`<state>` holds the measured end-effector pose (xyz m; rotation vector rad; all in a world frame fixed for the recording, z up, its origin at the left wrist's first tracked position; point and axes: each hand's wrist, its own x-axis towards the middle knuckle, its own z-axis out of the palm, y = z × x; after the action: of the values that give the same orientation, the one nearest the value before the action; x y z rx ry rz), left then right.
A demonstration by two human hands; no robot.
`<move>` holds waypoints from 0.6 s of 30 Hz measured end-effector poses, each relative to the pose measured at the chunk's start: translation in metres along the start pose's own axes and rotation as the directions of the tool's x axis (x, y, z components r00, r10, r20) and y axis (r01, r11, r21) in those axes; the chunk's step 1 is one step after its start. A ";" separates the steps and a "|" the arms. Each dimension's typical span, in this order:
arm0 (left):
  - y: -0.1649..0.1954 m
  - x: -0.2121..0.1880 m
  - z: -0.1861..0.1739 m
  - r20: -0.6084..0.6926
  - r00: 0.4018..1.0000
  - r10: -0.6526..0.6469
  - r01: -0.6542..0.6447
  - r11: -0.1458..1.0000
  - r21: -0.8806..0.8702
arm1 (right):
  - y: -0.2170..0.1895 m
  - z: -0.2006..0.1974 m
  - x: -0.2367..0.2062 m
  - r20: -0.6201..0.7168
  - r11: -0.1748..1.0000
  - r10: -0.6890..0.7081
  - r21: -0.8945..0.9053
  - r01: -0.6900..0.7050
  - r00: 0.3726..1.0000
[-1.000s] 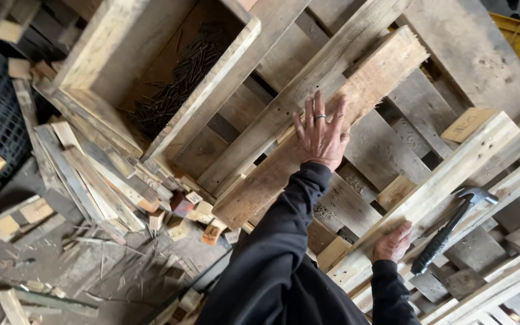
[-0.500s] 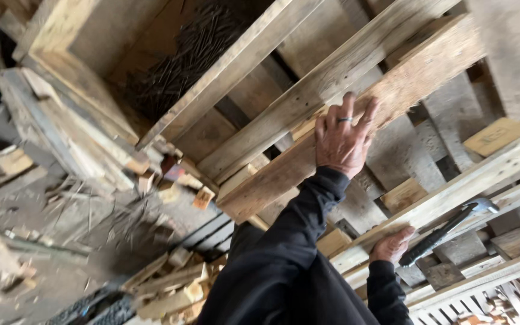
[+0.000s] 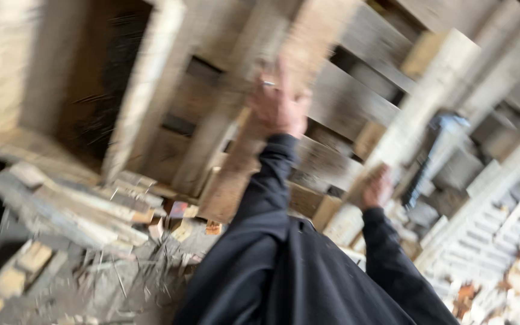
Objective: The person assembles a wooden crate by placing planks onto a pallet frame and securing them with nails. They use a hammer to drive nails into the wood and occasionally adjust the planks to fit the frame.
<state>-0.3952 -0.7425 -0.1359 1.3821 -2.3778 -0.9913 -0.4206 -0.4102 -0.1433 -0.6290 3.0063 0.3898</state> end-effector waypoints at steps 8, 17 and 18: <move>-0.026 -0.012 -0.027 0.129 0.989 0.078 -0.109 0.960 0.259 | 0.014 -0.001 -0.020 0.312 0.166 0.293 0.914 -0.370 0.904; 0.029 -0.034 -0.017 0.379 0.925 -0.034 0.006 0.997 0.076 | 0.027 -0.003 -0.032 0.374 -0.057 0.224 0.927 -0.371 0.900; 0.040 -0.038 -0.007 0.390 0.921 -0.028 0.012 0.999 0.043 | 0.032 -0.003 -0.035 0.386 -0.063 0.242 0.922 -0.383 0.890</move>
<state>-0.3990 -0.7009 -0.0992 1.3255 -2.6787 -1.3416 -0.4009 -0.3691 -0.1294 0.2991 2.2507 -1.6143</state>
